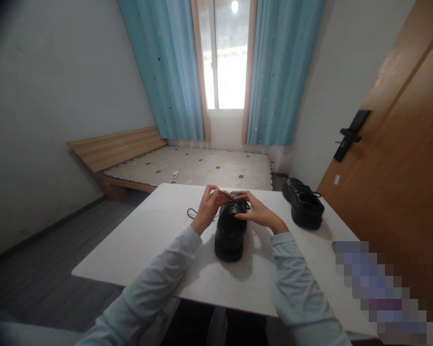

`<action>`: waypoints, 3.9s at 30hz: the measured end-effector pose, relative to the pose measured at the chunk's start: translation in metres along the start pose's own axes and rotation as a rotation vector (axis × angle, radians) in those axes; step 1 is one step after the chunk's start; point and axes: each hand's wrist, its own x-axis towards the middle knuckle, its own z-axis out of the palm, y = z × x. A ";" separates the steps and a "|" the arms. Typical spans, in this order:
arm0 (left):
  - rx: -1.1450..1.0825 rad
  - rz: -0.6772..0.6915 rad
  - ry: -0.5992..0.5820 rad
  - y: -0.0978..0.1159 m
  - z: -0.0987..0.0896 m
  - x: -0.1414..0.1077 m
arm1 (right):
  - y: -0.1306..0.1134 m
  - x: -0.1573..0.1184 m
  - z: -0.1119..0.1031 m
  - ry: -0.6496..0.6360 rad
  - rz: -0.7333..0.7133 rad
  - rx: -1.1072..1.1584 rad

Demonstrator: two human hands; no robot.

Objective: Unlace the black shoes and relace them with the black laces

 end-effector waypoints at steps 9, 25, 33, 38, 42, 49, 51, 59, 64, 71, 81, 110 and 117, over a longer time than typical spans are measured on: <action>-0.118 -0.023 -0.010 0.013 -0.009 0.001 | -0.001 -0.001 -0.002 -0.023 0.098 -0.091; 0.038 0.066 -0.034 0.022 -0.013 0.006 | 0.007 0.000 -0.007 -0.068 0.098 -0.044; 0.082 0.196 0.023 0.030 -0.023 0.008 | 0.012 0.000 -0.006 -0.064 0.104 -0.081; 0.113 0.249 0.055 0.035 -0.027 0.008 | 0.010 -0.001 -0.006 -0.088 0.115 -0.074; 0.153 0.266 0.072 0.038 -0.033 0.008 | 0.007 -0.002 -0.007 -0.102 0.144 -0.087; 0.161 0.309 0.128 0.042 -0.042 0.012 | 0.010 -0.002 -0.007 -0.115 0.138 -0.073; 0.178 0.316 0.132 0.042 -0.043 0.012 | 0.010 -0.002 -0.007 -0.119 0.148 -0.074; 0.551 0.360 0.144 0.034 -0.048 0.010 | 0.006 -0.003 -0.006 -0.111 0.143 -0.057; 0.945 0.328 0.040 0.029 -0.046 0.009 | 0.003 -0.003 -0.004 -0.079 0.098 -0.075; 1.047 0.325 -0.135 0.019 -0.046 0.012 | -0.007 -0.001 0.003 0.046 0.031 -0.062; 1.050 0.229 -0.271 0.010 -0.048 0.012 | -0.020 0.010 0.026 0.181 -0.090 -0.095; 0.943 0.124 -0.338 0.013 -0.044 0.008 | -0.008 0.009 0.020 0.082 -0.051 -0.137; 0.943 0.141 -0.342 0.014 -0.043 0.008 | -0.007 0.008 0.021 0.083 -0.046 -0.132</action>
